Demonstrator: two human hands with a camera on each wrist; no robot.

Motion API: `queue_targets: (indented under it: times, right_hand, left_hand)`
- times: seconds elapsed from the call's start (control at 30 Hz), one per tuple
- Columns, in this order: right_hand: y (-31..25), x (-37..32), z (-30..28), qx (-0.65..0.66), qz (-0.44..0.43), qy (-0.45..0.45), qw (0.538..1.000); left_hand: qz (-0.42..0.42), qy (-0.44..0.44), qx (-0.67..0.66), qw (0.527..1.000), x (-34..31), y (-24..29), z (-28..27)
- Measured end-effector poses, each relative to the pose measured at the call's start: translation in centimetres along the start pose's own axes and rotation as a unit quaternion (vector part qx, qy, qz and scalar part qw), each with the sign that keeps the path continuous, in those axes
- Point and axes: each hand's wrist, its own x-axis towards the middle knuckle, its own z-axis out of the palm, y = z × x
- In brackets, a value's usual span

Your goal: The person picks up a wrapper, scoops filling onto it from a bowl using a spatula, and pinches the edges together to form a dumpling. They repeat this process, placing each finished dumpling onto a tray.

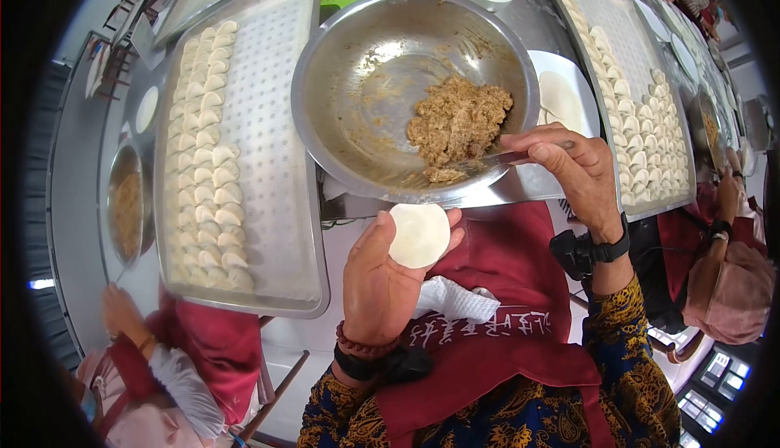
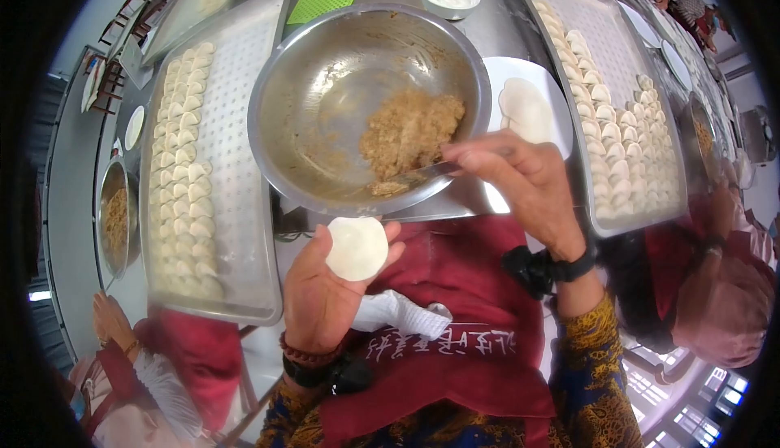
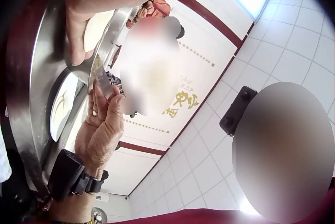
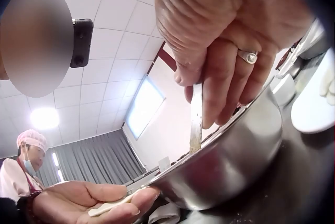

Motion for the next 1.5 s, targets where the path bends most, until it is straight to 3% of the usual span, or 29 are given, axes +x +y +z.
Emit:
queue_targets:
  times: [0.07, 0.37, 0.53, 0.9, 1.03, 1.1, 1.17, 1.27, 1.4, 1.5]
  right_hand:
    - [0.0, -0.2, 0.2, 0.011, 0.046, 0.017, 0.999]
    - [0.0, -1.5, 1.6, 0.143, 0.103, 0.102, 0.979]
    - [-0.2, -2.7, 2.1, 0.239, 0.092, 0.124, 0.959]
    - [-1.6, -6.0, 4.2, 0.323, 0.022, 0.135, 0.936]
    - [-1.8, -7.0, 4.2, 0.192, -0.014, 0.109, 0.975]
    - [-1.7, -7.1, 4.0, 0.000, -0.163, 0.038, 0.986]
    - [-2.2, -7.4, 4.0, -0.031, -0.176, 0.028, 0.983]
    - [-3.1, -7.6, 4.2, -0.215, -0.261, -0.037, 0.940]
    - [-2.5, -8.0, 4.8, -0.312, -0.337, -0.033, 0.888]
    - [-2.6, -8.2, 4.6, -0.305, -0.329, -0.042, 0.893]
  left_hand:
    - [0.001, 0.000, 0.001, 1.000, -0.1, 0.0, 0.1]
    - [-0.011, -0.001, 0.008, 1.000, -0.7, 0.2, 0.4]
    - [-0.042, -0.019, 0.034, 0.998, -1.6, 0.8, 1.0]
    - [0.053, 0.001, -0.014, 0.998, -1.1, 1.7, 4.0]
    - [0.042, -0.024, -0.025, 0.998, -1.2, 1.8, 3.9]
    - [0.037, -0.034, -0.031, 0.998, -1.3, 1.8, 4.0]
    - [0.043, -0.030, -0.036, 0.998, -1.2, 1.6, 4.1]
    - [0.051, -0.024, -0.035, 0.998, -1.1, 1.7, 4.2]
    - [0.054, -0.019, -0.030, 0.998, -1.1, 1.7, 4.1]
    - [0.052, -0.017, -0.018, 0.998, -1.0, 1.7, 3.9]
